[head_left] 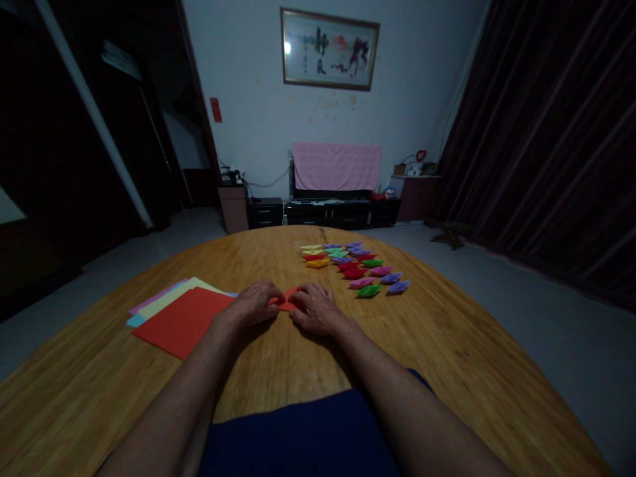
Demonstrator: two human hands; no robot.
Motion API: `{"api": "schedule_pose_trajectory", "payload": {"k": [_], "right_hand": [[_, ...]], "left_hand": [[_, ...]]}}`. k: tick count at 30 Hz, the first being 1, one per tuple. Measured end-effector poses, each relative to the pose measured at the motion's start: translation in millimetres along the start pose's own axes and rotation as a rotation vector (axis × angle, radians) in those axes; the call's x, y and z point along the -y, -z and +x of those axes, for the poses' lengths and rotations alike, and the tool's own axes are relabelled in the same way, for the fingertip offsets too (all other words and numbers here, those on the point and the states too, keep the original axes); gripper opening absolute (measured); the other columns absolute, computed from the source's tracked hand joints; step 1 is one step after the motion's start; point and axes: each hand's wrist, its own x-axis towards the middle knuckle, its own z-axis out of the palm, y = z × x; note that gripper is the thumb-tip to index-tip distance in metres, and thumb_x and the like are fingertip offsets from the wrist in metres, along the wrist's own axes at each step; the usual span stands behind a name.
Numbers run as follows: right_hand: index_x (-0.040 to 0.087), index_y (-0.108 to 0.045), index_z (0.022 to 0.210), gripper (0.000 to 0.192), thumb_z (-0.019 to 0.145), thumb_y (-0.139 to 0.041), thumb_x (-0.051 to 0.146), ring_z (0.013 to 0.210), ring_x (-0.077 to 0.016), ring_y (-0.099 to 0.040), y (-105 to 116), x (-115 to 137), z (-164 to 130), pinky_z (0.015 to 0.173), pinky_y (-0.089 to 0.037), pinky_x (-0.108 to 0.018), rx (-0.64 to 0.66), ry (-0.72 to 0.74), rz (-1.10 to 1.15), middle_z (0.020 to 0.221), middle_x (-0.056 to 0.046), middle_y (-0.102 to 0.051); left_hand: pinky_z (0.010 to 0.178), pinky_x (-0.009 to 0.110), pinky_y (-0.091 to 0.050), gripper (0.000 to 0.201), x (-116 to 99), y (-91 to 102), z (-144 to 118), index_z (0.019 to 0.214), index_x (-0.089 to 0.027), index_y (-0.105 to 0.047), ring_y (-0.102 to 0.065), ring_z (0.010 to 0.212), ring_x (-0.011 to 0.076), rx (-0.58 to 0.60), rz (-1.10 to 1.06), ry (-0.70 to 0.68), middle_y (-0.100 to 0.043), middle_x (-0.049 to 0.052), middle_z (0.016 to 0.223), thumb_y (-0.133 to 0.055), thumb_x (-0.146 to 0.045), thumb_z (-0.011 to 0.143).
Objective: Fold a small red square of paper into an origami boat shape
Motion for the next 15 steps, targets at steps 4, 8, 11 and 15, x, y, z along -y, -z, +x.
{"api": "schedule_pose_trajectory", "payload": {"k": [4,8,11,15], "right_hand": [[0.023,-0.064,0.115,0.029,0.089,-0.06,0.034,0.121,-0.0262,-0.043,-1.1,-0.6,0.4,0.099,-0.03,-0.044,-0.021,-0.001,0.006,0.129,-0.009,-0.055],[0.019,-0.065,0.111,0.029,0.086,-0.064,0.034,0.117,-0.0253,-0.046,-2.4,-2.1,1.1,0.097,-0.032,-0.041,-0.055,0.006,0.018,0.124,-0.009,-0.058],[0.019,-0.066,0.107,0.026,0.085,-0.065,0.033,0.115,-0.0251,-0.048,-2.4,-2.7,1.5,0.095,-0.033,-0.039,-0.065,0.024,0.022,0.121,-0.009,-0.06],[0.018,-0.068,0.103,0.022,0.085,-0.065,0.031,0.114,-0.0251,-0.05,-2.4,-3.3,1.6,0.094,-0.034,-0.039,-0.069,0.047,0.014,0.118,-0.009,-0.062]], "left_hand": [[0.091,0.029,-0.042,0.023,0.5,-0.5,1.5,0.088,-0.022,-0.072,-0.059,0.097,0.0201,-0.014,-0.002,-0.096,-0.067,0.008,0.103,-0.05,-0.019,0.081],[0.081,0.026,-0.043,0.02,-1.9,-0.6,1.5,0.078,-0.02,-0.068,-0.057,0.085,0.0173,-0.051,-0.057,-0.128,-0.067,0.006,0.092,-0.049,-0.017,0.078],[0.068,0.026,-0.041,0.018,-5.4,-1.4,-1.9,0.075,-0.019,-0.066,-0.054,0.074,0.0153,-0.066,-0.138,-0.137,-0.065,0.004,0.081,-0.048,-0.018,0.077],[0.058,0.026,-0.035,0.018,-9.1,-1.1,-5.6,0.071,-0.017,-0.064,-0.049,0.065,0.0138,-0.061,-0.228,-0.097,-0.06,0.002,0.071,-0.047,-0.02,0.076]]}}
